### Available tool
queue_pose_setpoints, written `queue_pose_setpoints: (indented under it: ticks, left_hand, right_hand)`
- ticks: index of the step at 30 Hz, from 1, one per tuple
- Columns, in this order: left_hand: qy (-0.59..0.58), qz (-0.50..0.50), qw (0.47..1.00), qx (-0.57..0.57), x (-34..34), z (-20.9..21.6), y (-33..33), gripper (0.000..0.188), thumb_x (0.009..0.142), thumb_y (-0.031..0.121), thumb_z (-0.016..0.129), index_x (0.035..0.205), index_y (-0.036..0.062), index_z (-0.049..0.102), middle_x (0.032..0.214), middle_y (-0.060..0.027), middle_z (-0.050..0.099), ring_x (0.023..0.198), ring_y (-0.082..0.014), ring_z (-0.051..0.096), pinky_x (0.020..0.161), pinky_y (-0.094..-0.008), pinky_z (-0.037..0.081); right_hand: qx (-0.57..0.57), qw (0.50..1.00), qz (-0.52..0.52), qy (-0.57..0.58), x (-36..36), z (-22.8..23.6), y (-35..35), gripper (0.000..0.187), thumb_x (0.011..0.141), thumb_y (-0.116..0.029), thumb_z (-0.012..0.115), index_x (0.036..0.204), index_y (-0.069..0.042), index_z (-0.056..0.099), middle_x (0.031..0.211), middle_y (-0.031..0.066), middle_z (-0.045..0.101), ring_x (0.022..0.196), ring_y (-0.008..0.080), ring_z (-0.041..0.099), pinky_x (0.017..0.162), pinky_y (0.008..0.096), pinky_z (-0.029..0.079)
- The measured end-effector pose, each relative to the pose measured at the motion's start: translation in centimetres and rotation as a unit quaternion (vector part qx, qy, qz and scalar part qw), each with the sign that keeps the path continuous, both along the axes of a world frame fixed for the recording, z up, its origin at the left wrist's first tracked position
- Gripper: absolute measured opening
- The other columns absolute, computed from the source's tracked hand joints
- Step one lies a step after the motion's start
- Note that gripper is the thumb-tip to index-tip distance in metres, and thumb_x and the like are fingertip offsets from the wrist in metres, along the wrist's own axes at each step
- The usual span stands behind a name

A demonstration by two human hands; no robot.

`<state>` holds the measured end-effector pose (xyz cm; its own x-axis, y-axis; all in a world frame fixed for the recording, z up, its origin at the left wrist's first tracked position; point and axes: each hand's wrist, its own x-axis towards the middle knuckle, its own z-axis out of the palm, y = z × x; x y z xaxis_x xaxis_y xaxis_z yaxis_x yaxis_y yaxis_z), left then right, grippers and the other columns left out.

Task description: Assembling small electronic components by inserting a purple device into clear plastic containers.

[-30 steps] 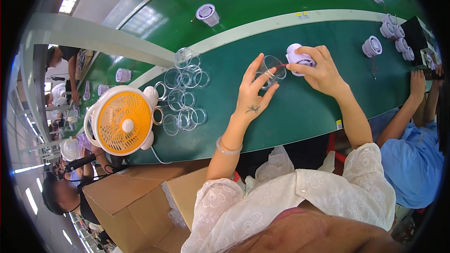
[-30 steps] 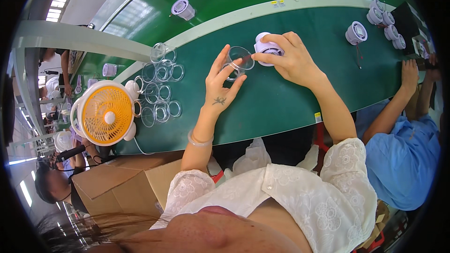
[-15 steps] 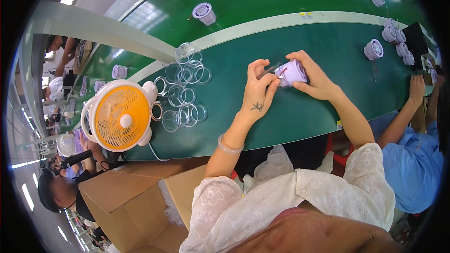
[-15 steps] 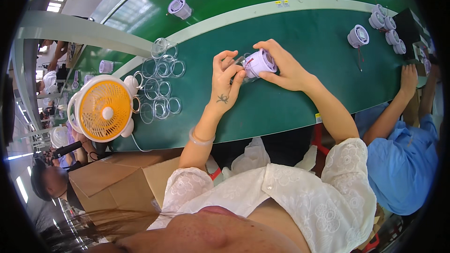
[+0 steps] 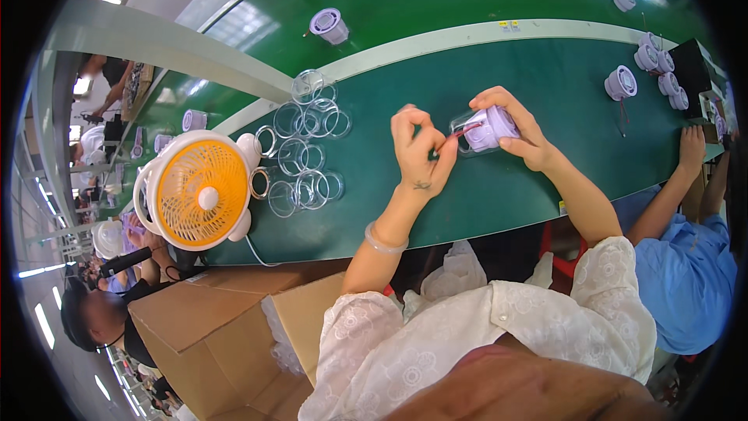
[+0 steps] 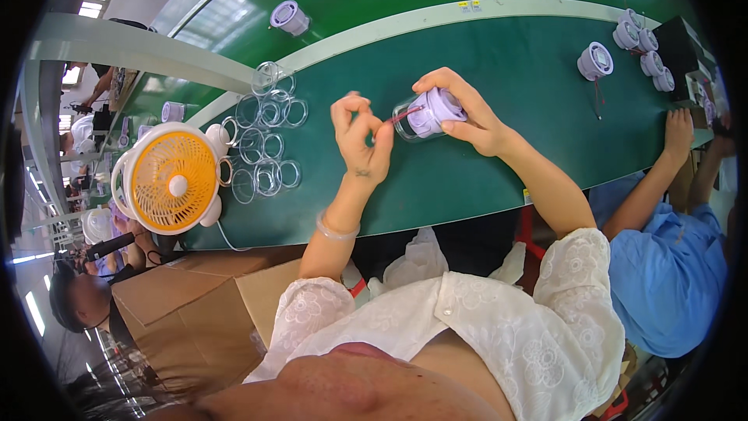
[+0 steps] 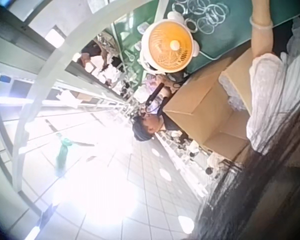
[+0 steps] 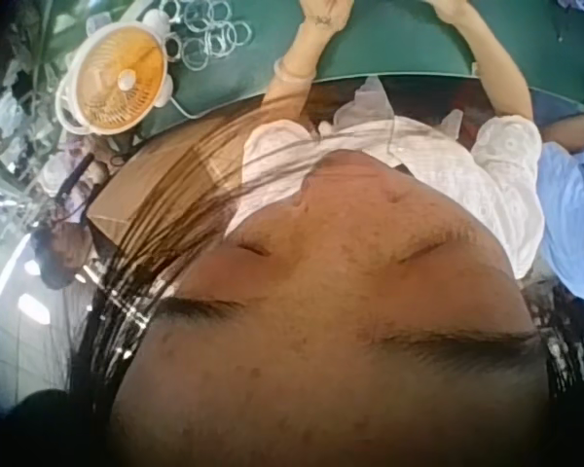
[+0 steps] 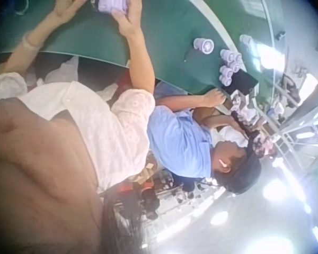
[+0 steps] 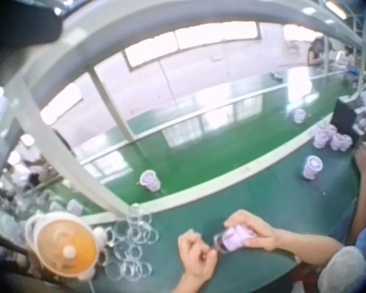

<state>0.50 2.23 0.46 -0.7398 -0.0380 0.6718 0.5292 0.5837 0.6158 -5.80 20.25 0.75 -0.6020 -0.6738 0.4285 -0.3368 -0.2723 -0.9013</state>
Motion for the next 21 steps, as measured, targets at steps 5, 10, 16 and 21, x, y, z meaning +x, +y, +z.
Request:
queue_pose_setpoints:
  ticks: [5,10,16,21]
  left_hand:
    - [-0.399,-0.176,0.892,0.116,0.2,1.0,0.8,0.083,0.056,0.038,0.072,0.116,-0.0001,0.03,0.08,-0.0102,0.054,0.054,-0.0133,0.05,0.05,-0.0234,0.04]
    - [-0.343,-0.178,0.912,0.142,0.4,0.2,1.6,0.063,0.061,0.029,0.07,0.107,0.001,0.036,0.076,-0.0136,0.057,0.061,-0.0201,0.057,0.057,-0.0274,0.044]
    - [-0.391,-0.164,0.905,0.037,0.5,1.1,2.8,0.062,0.058,0.026,0.072,0.104,0.0028,0.036,0.084,-0.0153,0.056,0.07,-0.0273,0.057,0.062,-0.0313,0.046]
    - [-0.174,-0.094,0.972,-0.126,0.3,0.3,2.9,0.073,0.051,0.034,0.076,0.103,-0.0003,0.037,0.081,-0.016,0.057,0.069,-0.0292,0.058,0.059,-0.033,0.047]
  right_hand:
    - [-0.056,0.996,-0.032,-0.055,0.7,0.1,-0.3,0.05,0.075,-0.028,0.045,0.113,0.001,0.033,0.106,0.0116,0.039,0.1,0.0192,0.039,0.087,0.0294,0.029]
    - [-0.02,0.999,-0.014,-0.048,0.9,-0.1,-0.7,0.052,0.08,-0.04,0.04,0.112,0.0,0.034,0.094,0.0072,0.04,0.087,0.0145,0.04,0.078,0.0258,0.032]
    - [-0.003,0.981,-0.083,-0.173,0.7,0.1,-1.2,0.045,0.084,-0.045,0.032,0.102,-0.005,0.04,0.077,0.002,0.042,0.068,0.008,0.04,0.063,0.0192,0.034]
    - [-0.04,0.944,-0.055,-0.324,0.8,-1.1,-1.6,0.051,0.083,-0.05,0.03,0.101,-0.004,0.042,0.087,0.0044,0.046,0.077,0.0115,0.045,0.071,0.0229,0.036]
